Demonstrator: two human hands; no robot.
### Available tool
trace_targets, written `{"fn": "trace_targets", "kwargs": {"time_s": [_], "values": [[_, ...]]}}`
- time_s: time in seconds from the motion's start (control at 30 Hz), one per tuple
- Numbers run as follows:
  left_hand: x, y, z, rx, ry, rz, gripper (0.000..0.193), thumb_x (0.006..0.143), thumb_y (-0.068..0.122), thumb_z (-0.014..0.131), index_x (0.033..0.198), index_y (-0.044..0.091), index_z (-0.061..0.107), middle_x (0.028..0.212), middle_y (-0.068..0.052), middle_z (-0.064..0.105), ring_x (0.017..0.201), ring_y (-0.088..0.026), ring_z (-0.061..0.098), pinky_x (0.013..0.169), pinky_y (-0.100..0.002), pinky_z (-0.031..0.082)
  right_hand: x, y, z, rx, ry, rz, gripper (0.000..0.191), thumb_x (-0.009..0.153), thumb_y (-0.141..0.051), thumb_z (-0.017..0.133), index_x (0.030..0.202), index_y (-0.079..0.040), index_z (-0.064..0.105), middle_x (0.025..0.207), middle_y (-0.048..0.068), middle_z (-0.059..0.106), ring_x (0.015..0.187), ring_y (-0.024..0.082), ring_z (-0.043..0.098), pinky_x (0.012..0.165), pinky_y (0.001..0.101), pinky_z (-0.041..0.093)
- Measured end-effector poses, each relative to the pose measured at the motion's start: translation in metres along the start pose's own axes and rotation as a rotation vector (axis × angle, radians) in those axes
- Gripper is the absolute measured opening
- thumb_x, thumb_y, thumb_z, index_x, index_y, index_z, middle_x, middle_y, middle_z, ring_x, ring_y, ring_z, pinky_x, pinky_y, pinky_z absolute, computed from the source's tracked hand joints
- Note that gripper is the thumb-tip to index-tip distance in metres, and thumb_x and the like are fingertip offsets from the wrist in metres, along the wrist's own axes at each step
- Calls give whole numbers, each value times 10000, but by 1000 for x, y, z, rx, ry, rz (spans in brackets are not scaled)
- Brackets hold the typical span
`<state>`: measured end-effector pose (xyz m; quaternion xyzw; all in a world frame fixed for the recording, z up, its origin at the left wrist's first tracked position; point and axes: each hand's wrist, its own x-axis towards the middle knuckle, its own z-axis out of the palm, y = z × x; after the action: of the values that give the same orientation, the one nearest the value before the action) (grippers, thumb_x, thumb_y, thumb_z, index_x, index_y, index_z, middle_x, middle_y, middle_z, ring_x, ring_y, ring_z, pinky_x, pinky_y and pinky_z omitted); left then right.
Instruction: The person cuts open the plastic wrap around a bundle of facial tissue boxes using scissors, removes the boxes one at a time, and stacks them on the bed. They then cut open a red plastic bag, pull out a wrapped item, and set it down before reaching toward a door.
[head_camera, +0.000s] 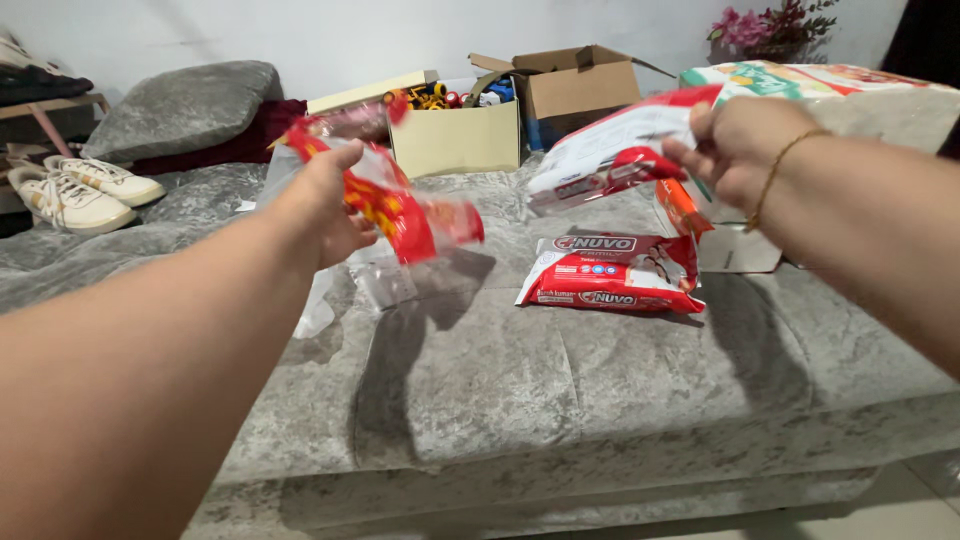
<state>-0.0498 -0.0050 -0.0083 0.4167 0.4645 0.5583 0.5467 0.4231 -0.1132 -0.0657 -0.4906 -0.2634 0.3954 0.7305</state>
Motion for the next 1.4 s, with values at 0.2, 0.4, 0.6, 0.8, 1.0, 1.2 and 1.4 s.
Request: {"fn": "trace_targets", "kwargs": {"time_s": [0.2, 0.4, 0.6, 0.8, 1.0, 1.2, 1.4], "values": [[-27, -18, 13, 596, 153, 188, 867, 863, 458, 699, 1548, 27, 387, 1544, -207, 457, 1416, -355, 468, 1154, -496, 396, 31, 21, 65, 116, -58, 260, 143, 1012, -83, 533, 1137, -39, 586, 1024, 125, 683, 910, 268, 735, 772, 296, 620], [-50, -27, 33, 846, 142, 429, 907, 818, 426, 771, 1522, 17, 373, 1511, -230, 473, 1381, -327, 499, 1100, -399, 427, 40, 31, 69, -62, -66, 384, 186, 1049, -114, 495, 1207, -50, 569, 1105, 150, 690, 990, 301, 751, 809, 290, 636], [-63, -43, 52, 880, 15, 607, 755, 852, 440, 716, 1452, 26, 521, 1408, -211, 616, 1320, -302, 603, 1094, -366, 455, 17, 17, 62, -179, -233, 469, 248, 1032, -91, 491, 1219, 54, 565, 1173, 192, 706, 1029, 254, 746, 807, 337, 606], [-55, -64, 77, 754, -108, 504, 700, 889, 438, 671, 1444, 41, 518, 1464, -191, 560, 1361, -284, 551, 1087, -364, 447, -22, -15, 56, -533, -224, 541, 469, 1021, -236, 544, 1242, 177, 581, 1143, 321, 724, 953, 318, 751, 842, 328, 615], [-40, -94, 90, 729, -136, 549, 683, 943, 459, 612, 1465, 34, 494, 1485, -201, 537, 1390, -294, 507, 1108, -367, 410, -43, -27, 63, -880, -281, 150, 357, 997, -279, 609, 1075, 63, 676, 1022, 217, 759, 824, 273, 753, 717, 384, 621], [-14, -119, 98, 646, -187, 466, 655, 983, 461, 564, 1485, 46, 495, 1399, -220, 638, 1262, -321, 641, 1034, -392, 492, -29, -18, 75, -1265, -78, -607, 421, 970, -428, 706, 781, -52, 731, 696, 155, 709, 643, 279, 700, 655, 408, 533], [8, -139, 103, 618, -259, 534, 653, 985, 471, 546, 1455, 20, 490, 1399, -207, 620, 1302, -285, 616, 1061, -356, 474, -9, 25, 87, -1193, -96, -952, 394, 993, -400, 693, 817, -52, 752, 727, 150, 700, 682, 319, 678, 700, 446, 528]]}}
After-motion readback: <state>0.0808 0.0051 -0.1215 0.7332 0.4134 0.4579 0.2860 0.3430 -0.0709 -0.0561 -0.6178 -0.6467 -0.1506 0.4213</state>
